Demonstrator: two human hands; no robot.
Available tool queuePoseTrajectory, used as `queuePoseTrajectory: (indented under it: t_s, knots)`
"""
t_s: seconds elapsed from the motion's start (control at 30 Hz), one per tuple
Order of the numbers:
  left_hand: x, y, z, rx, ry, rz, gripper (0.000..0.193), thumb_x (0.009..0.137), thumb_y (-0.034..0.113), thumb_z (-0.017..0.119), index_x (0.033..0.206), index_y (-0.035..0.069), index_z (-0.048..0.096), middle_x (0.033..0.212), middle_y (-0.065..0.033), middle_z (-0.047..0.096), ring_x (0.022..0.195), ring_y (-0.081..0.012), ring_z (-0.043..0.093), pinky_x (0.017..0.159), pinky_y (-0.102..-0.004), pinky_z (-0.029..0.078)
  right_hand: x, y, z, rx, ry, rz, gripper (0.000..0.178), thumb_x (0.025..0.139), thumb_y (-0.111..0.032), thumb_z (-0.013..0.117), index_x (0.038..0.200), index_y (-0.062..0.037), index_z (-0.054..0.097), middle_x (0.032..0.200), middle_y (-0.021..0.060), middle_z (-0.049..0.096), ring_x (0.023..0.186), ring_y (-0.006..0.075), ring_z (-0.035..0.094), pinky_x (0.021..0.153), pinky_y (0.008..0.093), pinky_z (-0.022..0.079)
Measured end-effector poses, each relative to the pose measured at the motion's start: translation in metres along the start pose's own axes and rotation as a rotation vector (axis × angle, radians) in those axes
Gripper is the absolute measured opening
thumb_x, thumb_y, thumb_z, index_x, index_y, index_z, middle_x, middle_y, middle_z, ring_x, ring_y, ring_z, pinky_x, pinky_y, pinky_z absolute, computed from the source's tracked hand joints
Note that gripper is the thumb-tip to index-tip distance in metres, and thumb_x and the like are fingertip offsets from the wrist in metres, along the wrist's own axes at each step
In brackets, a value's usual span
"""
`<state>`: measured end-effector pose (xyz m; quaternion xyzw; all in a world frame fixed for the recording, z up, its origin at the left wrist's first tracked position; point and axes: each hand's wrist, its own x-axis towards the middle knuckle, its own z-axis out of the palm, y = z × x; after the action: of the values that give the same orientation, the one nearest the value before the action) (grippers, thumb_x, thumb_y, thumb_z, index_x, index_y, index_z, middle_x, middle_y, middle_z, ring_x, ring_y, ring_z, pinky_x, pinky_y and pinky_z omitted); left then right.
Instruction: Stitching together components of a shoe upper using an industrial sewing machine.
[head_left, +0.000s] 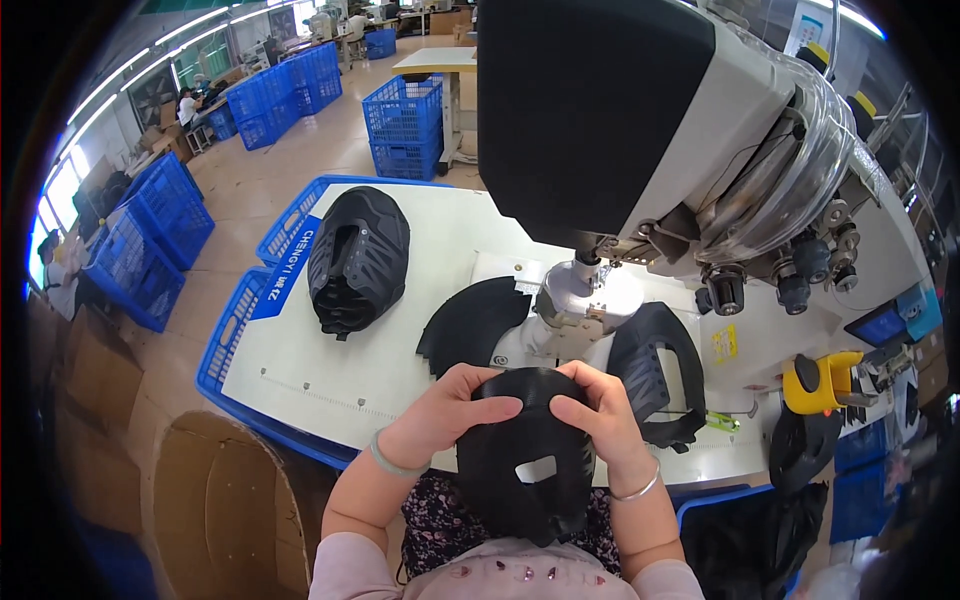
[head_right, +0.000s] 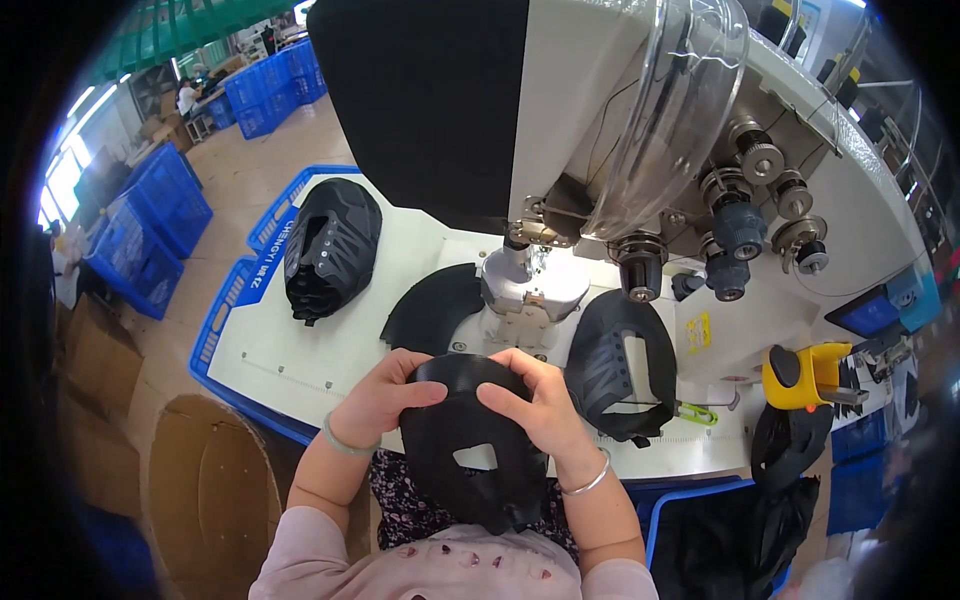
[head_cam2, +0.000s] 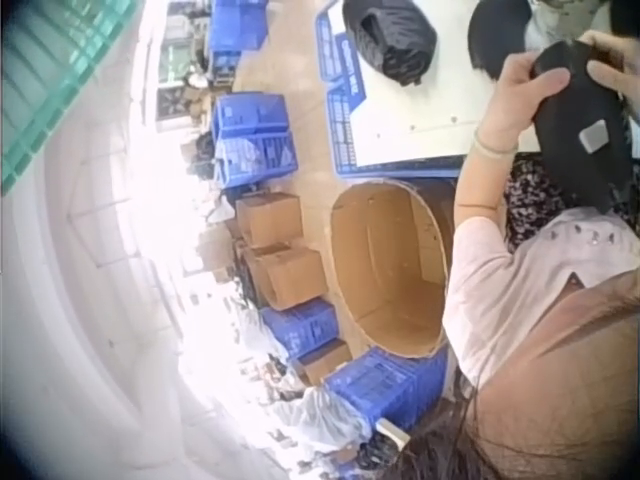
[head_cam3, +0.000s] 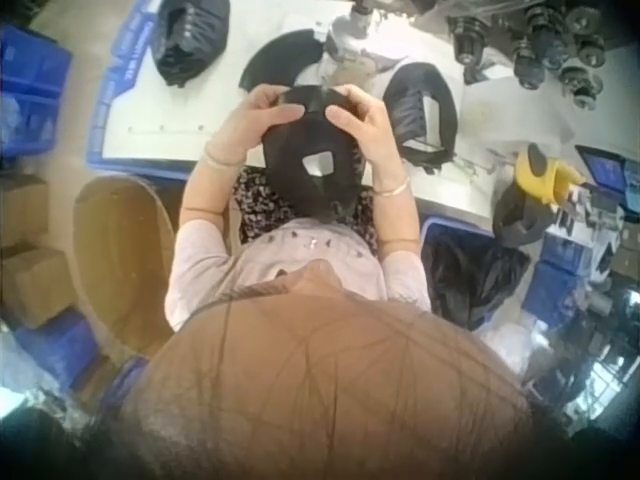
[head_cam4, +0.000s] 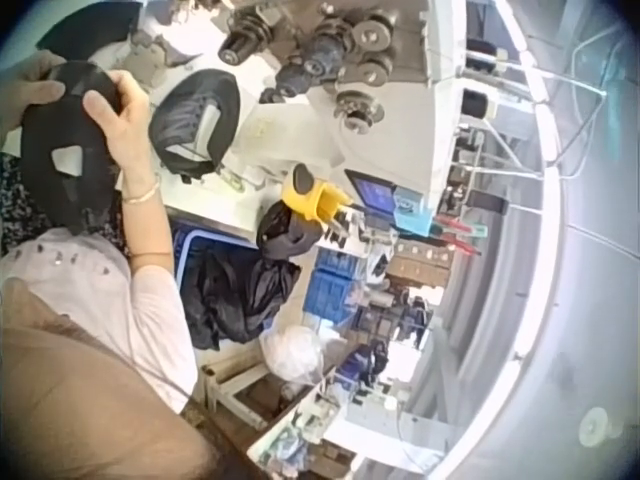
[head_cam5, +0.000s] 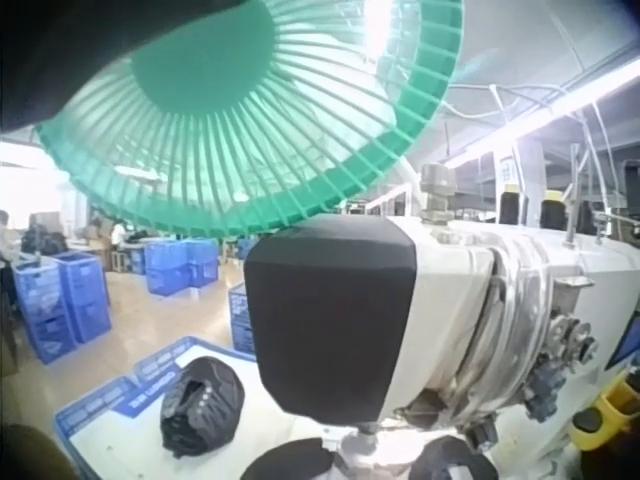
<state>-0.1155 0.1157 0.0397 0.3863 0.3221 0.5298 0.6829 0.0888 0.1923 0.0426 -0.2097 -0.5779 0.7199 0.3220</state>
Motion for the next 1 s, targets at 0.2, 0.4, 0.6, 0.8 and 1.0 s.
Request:
queuePoseTrajectory:
  t_s: [0.2, 0.4, 0.6, 0.8, 1.0]
  knots:
    - [0.000, -0.010, 0.004, -0.029, -0.053, 0.093, 0.026, 0.088, 0.009, 0.068, 0.109, -0.004, 0.067, 0.092, -0.0037, 0.070, 0.080, -0.0070, 0.063, 0.073, -0.0212, 0.052, 0.003, 0.005, -0.004, -0.064, -0.034, 0.028, 0.018, 0.081, -0.008, 0.072, 0.089, 0.0000, 0.058, 0.083, -0.0011, 0.062, 0.073, 0.0050, 0.055, 0.065, 0.0220, 0.047]
    - [0.005, -0.026, -0.004, -0.115, -0.013, 0.092, 0.025, 0.089, 0.010, 0.067, 0.109, -0.004, 0.066, 0.092, -0.0041, 0.070, 0.080, -0.0067, 0.063, 0.072, -0.0219, 0.052, 0.007, 0.006, -0.002, -0.356, 0.082, -0.096, 0.024, 0.078, -0.011, 0.074, 0.091, -0.0004, 0.057, 0.080, 0.0008, 0.061, 0.073, 0.0066, 0.055, 0.066, 0.0229, 0.047]
    - [0.001, -0.021, -0.001, -0.133, -0.006, 0.077, 0.025, 0.089, 0.012, 0.067, 0.110, -0.003, 0.066, 0.093, -0.0041, 0.070, 0.079, -0.0066, 0.063, 0.071, -0.0217, 0.052, 0.004, 0.000, 0.002, -0.245, 0.032, -0.094, 0.027, 0.079, -0.016, 0.073, 0.095, -0.0007, 0.057, 0.081, 0.0028, 0.062, 0.075, 0.0075, 0.056, 0.068, 0.0241, 0.048]
    - [-0.002, -0.023, -0.001, -0.107, 0.016, 0.074, 0.024, 0.090, 0.012, 0.066, 0.109, -0.003, 0.066, 0.092, -0.0036, 0.070, 0.078, -0.0064, 0.063, 0.070, -0.0214, 0.052, 0.004, 0.000, 0.004, -0.447, 0.058, -0.162, 0.029, 0.075, -0.015, 0.074, 0.094, -0.0003, 0.057, 0.078, 0.0049, 0.062, 0.072, 0.0091, 0.057, 0.066, 0.0258, 0.049]
    - [0.002, -0.029, -0.004, -0.061, 0.070, 0.110, 0.022, 0.091, 0.011, 0.064, 0.108, -0.002, 0.066, 0.091, -0.0030, 0.070, 0.077, -0.0056, 0.063, 0.068, -0.0208, 0.052, 0.010, 0.007, 0.004, -0.683, 0.128, -0.243, 0.028, 0.075, -0.014, 0.073, 0.093, -0.0001, 0.057, 0.075, 0.0055, 0.062, 0.069, 0.0092, 0.057, 0.065, 0.0268, 0.049]
